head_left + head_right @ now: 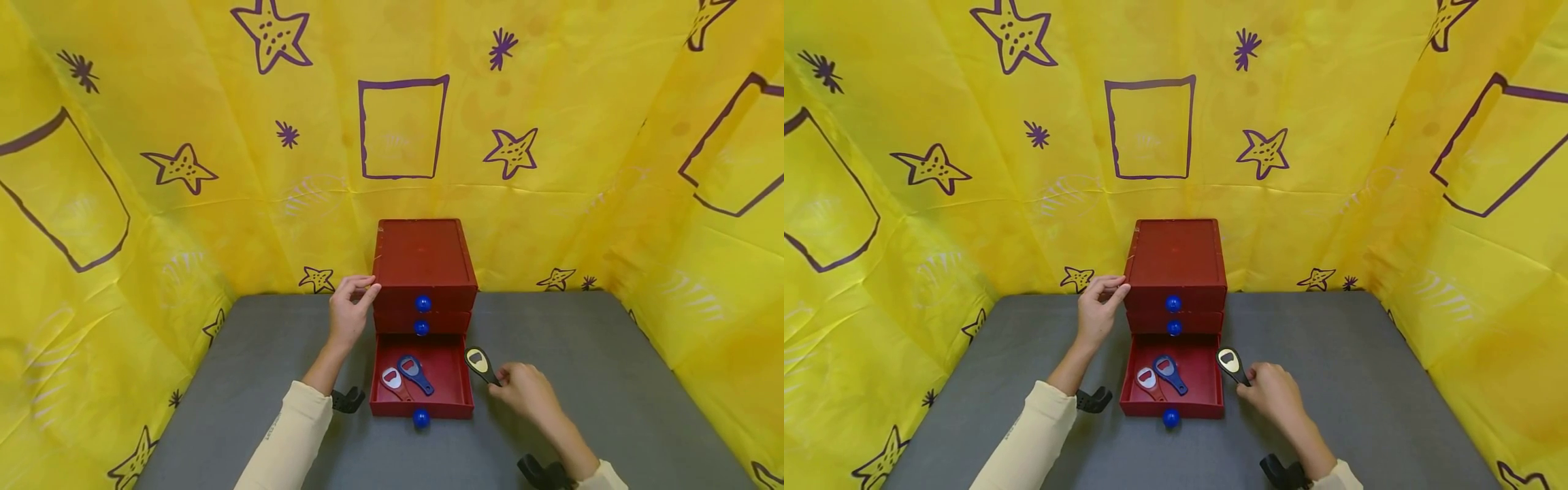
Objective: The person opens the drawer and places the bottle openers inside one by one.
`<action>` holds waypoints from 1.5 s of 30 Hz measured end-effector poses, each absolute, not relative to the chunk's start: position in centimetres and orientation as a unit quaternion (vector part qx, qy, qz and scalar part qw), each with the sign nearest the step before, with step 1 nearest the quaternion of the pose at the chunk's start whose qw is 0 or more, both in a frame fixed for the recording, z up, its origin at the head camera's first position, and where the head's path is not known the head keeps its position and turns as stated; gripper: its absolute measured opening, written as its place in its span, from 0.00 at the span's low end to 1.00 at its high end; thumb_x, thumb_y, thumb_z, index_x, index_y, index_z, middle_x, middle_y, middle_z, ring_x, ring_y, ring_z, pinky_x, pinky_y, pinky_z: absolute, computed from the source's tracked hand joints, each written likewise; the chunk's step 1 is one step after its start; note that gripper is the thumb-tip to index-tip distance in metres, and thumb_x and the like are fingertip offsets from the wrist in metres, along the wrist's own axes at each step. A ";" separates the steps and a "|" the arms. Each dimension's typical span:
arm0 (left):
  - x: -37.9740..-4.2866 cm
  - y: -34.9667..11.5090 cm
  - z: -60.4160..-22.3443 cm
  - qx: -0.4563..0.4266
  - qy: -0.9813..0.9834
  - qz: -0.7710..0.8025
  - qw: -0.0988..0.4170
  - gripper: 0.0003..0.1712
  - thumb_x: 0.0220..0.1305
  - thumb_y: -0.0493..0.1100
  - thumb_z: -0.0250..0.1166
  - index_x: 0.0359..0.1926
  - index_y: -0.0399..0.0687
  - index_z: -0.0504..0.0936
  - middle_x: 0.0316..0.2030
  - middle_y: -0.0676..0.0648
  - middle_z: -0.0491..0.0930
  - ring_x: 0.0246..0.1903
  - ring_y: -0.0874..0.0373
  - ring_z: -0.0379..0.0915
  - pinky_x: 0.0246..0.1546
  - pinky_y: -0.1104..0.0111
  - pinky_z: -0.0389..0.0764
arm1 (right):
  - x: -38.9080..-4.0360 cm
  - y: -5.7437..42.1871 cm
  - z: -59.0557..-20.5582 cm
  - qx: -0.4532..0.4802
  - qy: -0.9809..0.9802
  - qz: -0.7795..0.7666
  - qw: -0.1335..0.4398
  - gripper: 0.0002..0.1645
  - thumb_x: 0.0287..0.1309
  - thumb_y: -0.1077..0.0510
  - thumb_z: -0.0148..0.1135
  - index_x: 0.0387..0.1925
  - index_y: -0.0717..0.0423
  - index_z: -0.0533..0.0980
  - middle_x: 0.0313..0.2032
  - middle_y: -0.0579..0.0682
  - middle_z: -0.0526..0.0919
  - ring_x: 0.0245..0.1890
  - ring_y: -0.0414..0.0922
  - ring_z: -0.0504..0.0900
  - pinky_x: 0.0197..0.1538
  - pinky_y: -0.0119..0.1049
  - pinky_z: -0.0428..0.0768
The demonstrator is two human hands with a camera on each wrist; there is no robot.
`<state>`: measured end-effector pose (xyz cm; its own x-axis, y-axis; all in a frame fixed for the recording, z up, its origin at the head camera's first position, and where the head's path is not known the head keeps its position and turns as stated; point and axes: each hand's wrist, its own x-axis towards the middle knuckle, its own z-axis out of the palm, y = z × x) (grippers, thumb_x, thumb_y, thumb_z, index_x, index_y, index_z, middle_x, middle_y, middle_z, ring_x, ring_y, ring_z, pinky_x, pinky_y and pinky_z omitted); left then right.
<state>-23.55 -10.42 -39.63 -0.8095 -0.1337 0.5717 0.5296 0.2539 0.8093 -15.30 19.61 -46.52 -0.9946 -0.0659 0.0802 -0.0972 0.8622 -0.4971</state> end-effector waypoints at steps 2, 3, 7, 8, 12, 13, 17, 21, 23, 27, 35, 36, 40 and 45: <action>-23.5 -10.4 -39.6 -0.132 -0.741 -0.597 0.279 0.13 0.58 0.32 0.68 0.42 0.26 0.83 0.43 0.30 0.79 0.34 0.66 0.72 0.36 0.83 0.75 | -15.6 19.3 -46.5 0.046 -0.964 0.258 0.031 0.16 0.41 0.58 0.70 0.14 0.50 0.69 0.14 0.40 0.65 0.18 0.38 0.64 0.23 0.32 0.58; -23.5 -10.4 -39.7 -0.131 -0.740 -0.597 0.279 0.12 0.58 0.32 0.68 0.42 0.27 0.84 0.43 0.30 0.79 0.34 0.67 0.72 0.35 0.83 0.75 | -15.7 19.2 -46.5 0.048 -0.964 0.260 0.031 0.16 0.41 0.58 0.70 0.14 0.50 0.69 0.14 0.40 0.66 0.18 0.38 0.64 0.23 0.32 0.59; -23.6 -10.3 -39.7 -0.129 -0.739 -0.598 0.280 0.12 0.58 0.33 0.68 0.42 0.26 0.84 0.42 0.30 0.79 0.33 0.68 0.72 0.36 0.83 0.74 | -16.3 18.4 -46.5 0.056 -0.963 0.263 0.028 0.15 0.40 0.58 0.69 0.14 0.50 0.70 0.14 0.40 0.66 0.19 0.38 0.64 0.23 0.31 0.58; -23.6 -10.3 -39.7 -0.129 -0.739 -0.599 0.280 0.12 0.58 0.33 0.68 0.42 0.26 0.84 0.42 0.30 0.79 0.33 0.68 0.72 0.36 0.83 0.75 | -16.5 18.2 -46.5 0.058 -0.962 0.264 0.029 0.14 0.40 0.58 0.69 0.14 0.50 0.70 0.14 0.40 0.66 0.19 0.38 0.64 0.23 0.31 0.59; -23.6 -10.4 -39.7 -0.129 -0.739 -0.600 0.277 0.13 0.59 0.33 0.68 0.42 0.27 0.84 0.43 0.30 0.79 0.34 0.68 0.72 0.36 0.83 0.75 | -16.9 17.4 -46.3 0.069 -0.963 0.257 0.033 0.14 0.39 0.58 0.70 0.14 0.50 0.71 0.14 0.39 0.66 0.19 0.38 0.64 0.23 0.32 0.60; -23.6 -10.4 -39.7 -0.128 -0.740 -0.599 0.277 0.13 0.59 0.33 0.68 0.42 0.27 0.84 0.43 0.30 0.79 0.34 0.67 0.72 0.36 0.83 0.75 | -17.0 17.2 -46.3 0.072 -0.964 0.254 0.035 0.13 0.39 0.58 0.70 0.14 0.50 0.71 0.14 0.39 0.66 0.19 0.38 0.65 0.24 0.32 0.61; -23.5 -10.3 -39.8 -0.124 -0.741 -0.598 0.280 0.12 0.58 0.33 0.68 0.42 0.27 0.84 0.42 0.31 0.79 0.34 0.66 0.72 0.35 0.83 0.74 | -17.5 16.3 -46.3 0.084 -0.965 0.245 0.032 0.14 0.39 0.58 0.70 0.14 0.51 0.70 0.14 0.40 0.65 0.19 0.39 0.64 0.24 0.32 0.59; -23.4 -10.3 -39.7 -0.121 -0.743 -0.596 0.280 0.12 0.58 0.33 0.69 0.42 0.27 0.84 0.43 0.31 0.79 0.34 0.64 0.72 0.35 0.83 0.74 | -18.0 15.2 -46.5 0.094 -0.967 0.234 0.022 0.16 0.40 0.58 0.71 0.13 0.49 0.69 0.14 0.41 0.66 0.19 0.41 0.65 0.23 0.32 0.59; -23.4 -10.2 -39.7 -0.120 -0.743 -0.596 0.280 0.12 0.58 0.33 0.69 0.42 0.27 0.84 0.43 0.30 0.79 0.34 0.64 0.72 0.35 0.83 0.74 | -18.2 14.6 -46.6 0.098 -0.968 0.232 0.015 0.16 0.41 0.57 0.71 0.14 0.50 0.70 0.15 0.42 0.67 0.18 0.41 0.65 0.23 0.33 0.60; -23.4 -10.2 -39.8 -0.118 -0.741 -0.599 0.282 0.12 0.58 0.32 0.69 0.42 0.27 0.84 0.43 0.30 0.79 0.34 0.66 0.72 0.35 0.83 0.73 | -18.6 13.5 -46.8 0.101 -0.969 0.226 0.004 0.18 0.42 0.56 0.72 0.13 0.51 0.69 0.14 0.43 0.66 0.18 0.42 0.65 0.22 0.33 0.59; -23.6 -10.2 -39.9 -0.122 -0.739 -0.598 0.287 0.12 0.58 0.33 0.69 0.42 0.27 0.84 0.42 0.30 0.79 0.33 0.67 0.72 0.35 0.83 0.74 | -19.3 12.1 -47.4 0.104 -0.971 0.216 0.001 0.24 0.43 0.56 0.74 0.09 0.51 0.65 0.13 0.44 0.63 0.16 0.43 0.64 0.21 0.33 0.57; -23.6 -10.2 -39.9 -0.122 -0.738 -0.598 0.286 0.12 0.58 0.33 0.69 0.41 0.27 0.84 0.42 0.30 0.79 0.33 0.67 0.72 0.35 0.83 0.74 | -19.3 12.0 -47.5 0.104 -0.971 0.213 0.000 0.24 0.43 0.57 0.74 0.09 0.51 0.65 0.13 0.44 0.64 0.16 0.43 0.64 0.21 0.33 0.58; -23.6 -10.2 -39.9 -0.123 -0.737 -0.600 0.285 0.12 0.58 0.33 0.69 0.42 0.26 0.84 0.42 0.30 0.79 0.33 0.68 0.71 0.35 0.83 0.74 | -19.6 11.4 -47.7 0.106 -0.973 0.203 -0.004 0.19 0.42 0.58 0.74 0.12 0.54 0.71 0.15 0.47 0.72 0.17 0.44 0.68 0.22 0.35 0.64; -23.7 -10.2 -39.8 -0.126 -0.738 -0.600 0.283 0.13 0.58 0.33 0.69 0.42 0.27 0.84 0.42 0.30 0.79 0.33 0.68 0.71 0.35 0.83 0.74 | -20.0 10.8 -48.0 0.095 -0.978 0.186 -0.012 0.12 0.43 0.59 0.74 0.20 0.59 0.77 0.23 0.53 0.81 0.21 0.47 0.74 0.24 0.41 0.74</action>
<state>-23.67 -10.25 -39.80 -0.8084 -0.1536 0.5683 0.5252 0.2479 0.8141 -19.96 10.82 -48.04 -0.9818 -0.1895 0.0119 -0.1807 0.9132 -0.3653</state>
